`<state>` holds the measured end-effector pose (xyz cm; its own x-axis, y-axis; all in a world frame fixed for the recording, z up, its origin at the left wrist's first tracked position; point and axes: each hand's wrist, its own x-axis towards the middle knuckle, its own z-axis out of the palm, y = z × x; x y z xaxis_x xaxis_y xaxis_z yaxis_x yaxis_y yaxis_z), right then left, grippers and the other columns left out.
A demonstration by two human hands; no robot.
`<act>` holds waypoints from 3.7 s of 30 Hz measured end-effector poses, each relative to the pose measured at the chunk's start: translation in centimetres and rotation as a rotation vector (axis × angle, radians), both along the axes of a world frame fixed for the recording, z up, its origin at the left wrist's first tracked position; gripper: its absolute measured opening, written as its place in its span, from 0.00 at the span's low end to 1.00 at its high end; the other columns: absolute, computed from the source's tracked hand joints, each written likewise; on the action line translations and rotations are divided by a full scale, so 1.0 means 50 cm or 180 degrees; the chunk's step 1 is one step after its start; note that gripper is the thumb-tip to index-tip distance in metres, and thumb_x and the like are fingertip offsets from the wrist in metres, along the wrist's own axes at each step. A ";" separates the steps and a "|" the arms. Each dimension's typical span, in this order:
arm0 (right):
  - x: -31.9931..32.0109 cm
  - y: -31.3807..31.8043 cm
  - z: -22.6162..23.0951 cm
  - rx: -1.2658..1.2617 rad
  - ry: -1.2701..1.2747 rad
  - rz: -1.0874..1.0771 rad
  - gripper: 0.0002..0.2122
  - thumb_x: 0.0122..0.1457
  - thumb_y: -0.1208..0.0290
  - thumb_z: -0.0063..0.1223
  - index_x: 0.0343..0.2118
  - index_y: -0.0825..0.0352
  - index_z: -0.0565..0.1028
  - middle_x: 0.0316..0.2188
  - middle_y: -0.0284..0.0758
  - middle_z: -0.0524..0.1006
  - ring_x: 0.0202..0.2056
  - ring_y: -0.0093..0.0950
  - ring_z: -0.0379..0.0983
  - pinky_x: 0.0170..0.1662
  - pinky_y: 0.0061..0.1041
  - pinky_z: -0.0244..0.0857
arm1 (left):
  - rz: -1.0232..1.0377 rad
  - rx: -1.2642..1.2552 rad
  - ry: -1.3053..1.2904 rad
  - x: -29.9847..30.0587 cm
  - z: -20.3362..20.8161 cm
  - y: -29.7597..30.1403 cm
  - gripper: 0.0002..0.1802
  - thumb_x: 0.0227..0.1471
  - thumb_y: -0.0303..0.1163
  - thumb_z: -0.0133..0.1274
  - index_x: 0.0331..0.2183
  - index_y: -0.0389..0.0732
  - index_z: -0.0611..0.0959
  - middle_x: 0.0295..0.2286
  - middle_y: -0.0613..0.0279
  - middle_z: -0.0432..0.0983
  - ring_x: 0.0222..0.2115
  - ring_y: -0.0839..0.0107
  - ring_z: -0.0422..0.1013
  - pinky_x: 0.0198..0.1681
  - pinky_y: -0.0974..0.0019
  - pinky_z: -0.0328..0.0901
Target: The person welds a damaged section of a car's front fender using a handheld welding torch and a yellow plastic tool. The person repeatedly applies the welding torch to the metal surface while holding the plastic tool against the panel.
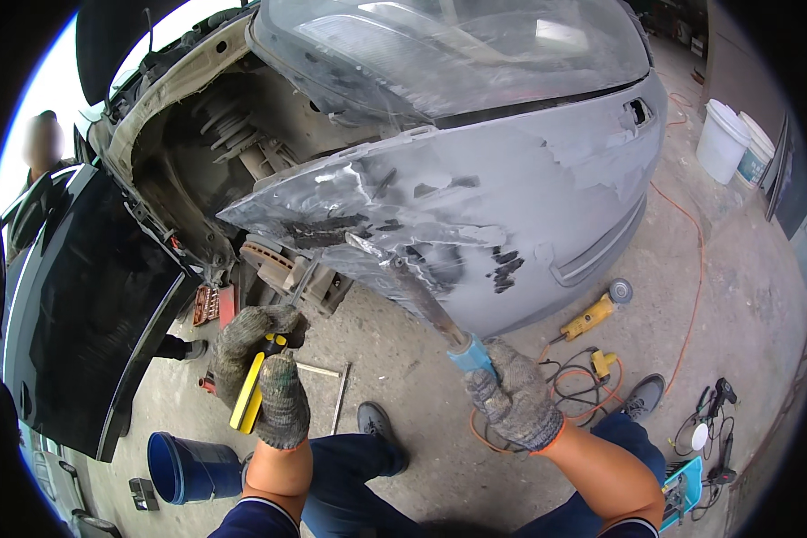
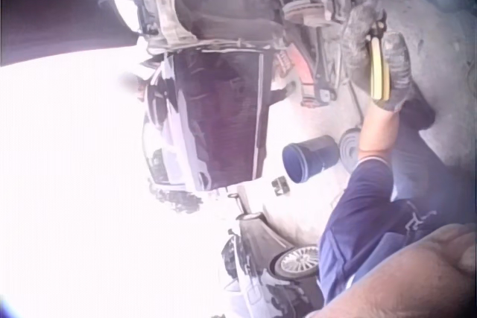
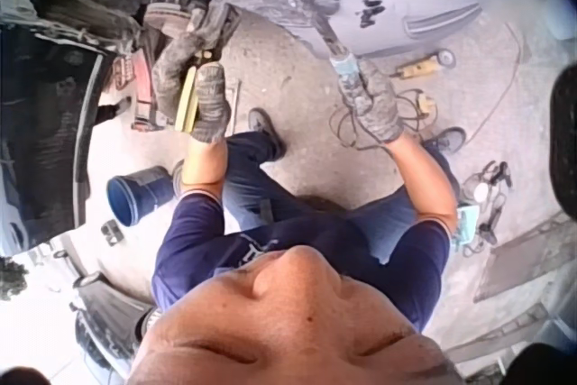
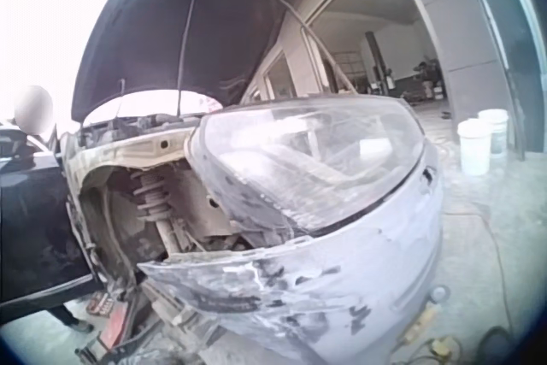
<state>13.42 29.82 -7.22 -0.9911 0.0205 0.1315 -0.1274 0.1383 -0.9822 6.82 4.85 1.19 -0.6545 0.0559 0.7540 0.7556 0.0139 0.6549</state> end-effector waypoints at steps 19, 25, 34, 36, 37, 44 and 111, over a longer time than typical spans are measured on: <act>0.004 -0.006 0.023 0.0437 0.0167 -0.0067 0.18 0.64 0.52 0.48 0.33 0.66 0.71 0.19 0.28 0.69 0.21 0.21 0.65 0.26 0.22 0.61 | 0.0437 -0.0194 0.0238 -0.026 -0.010 0.013 0.20 0.53 0.35 0.60 0.44 0.34 0.77 0.38 0.50 0.79 0.38 0.63 0.76 0.44 0.63 0.70; 0.001 -0.003 0.009 0.0349 0.0080 0.0038 0.18 0.64 0.53 0.48 0.34 0.67 0.71 0.21 0.28 0.70 0.22 0.19 0.65 0.27 0.22 0.61 | 0.0545 -0.0408 0.0350 -0.035 -0.009 0.015 0.18 0.54 0.34 0.58 0.43 0.34 0.77 0.38 0.51 0.78 0.38 0.64 0.76 0.44 0.63 0.70; -0.018 -0.021 -0.002 0.1013 0.0434 -0.0160 0.17 0.63 0.56 0.48 0.39 0.68 0.72 0.25 0.38 0.73 0.27 0.33 0.72 0.33 0.32 0.67 | 0.0297 0.0117 0.0118 -0.049 -0.011 0.020 0.22 0.56 0.39 0.58 0.46 0.33 0.77 0.38 0.48 0.77 0.37 0.60 0.77 0.42 0.57 0.73; -0.023 -0.021 -0.006 0.1135 0.0386 -0.0182 0.16 0.63 0.56 0.48 0.39 0.67 0.73 0.25 0.39 0.74 0.27 0.35 0.72 0.33 0.33 0.67 | 0.0406 -0.0052 0.0183 -0.053 -0.013 0.014 0.22 0.56 0.39 0.58 0.46 0.33 0.77 0.37 0.47 0.78 0.37 0.60 0.77 0.41 0.58 0.73; -0.026 -0.023 -0.007 0.1145 0.0361 -0.0177 0.16 0.63 0.57 0.48 0.39 0.67 0.73 0.25 0.39 0.73 0.27 0.35 0.72 0.33 0.33 0.67 | 0.0460 -0.0154 0.0241 -0.056 -0.013 0.010 0.22 0.55 0.38 0.58 0.46 0.33 0.77 0.37 0.47 0.78 0.37 0.61 0.77 0.41 0.58 0.73; -0.035 -0.032 0.007 0.1160 0.0016 -0.0007 0.18 0.61 0.60 0.49 0.47 0.70 0.71 0.34 0.50 0.75 0.37 0.49 0.72 0.41 0.41 0.66 | 0.0510 -0.0041 0.0317 -0.063 -0.020 0.014 0.22 0.55 0.39 0.58 0.46 0.33 0.77 0.36 0.47 0.78 0.36 0.61 0.77 0.38 0.59 0.73; -0.060 -0.049 -0.002 0.1156 0.0571 -0.0332 0.14 0.62 0.60 0.48 0.39 0.68 0.73 0.27 0.43 0.74 0.30 0.42 0.72 0.36 0.37 0.66 | 0.0555 0.0704 0.0036 -0.049 -0.009 0.013 0.26 0.52 0.46 0.61 0.43 0.33 0.77 0.31 0.50 0.79 0.31 0.62 0.75 0.35 0.63 0.72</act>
<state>10.44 27.35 -7.34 -0.9469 0.0399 0.3190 -0.2591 0.4929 -0.8306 4.37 5.53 0.72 -0.6312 -0.2236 0.7427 0.7617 0.0020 0.6480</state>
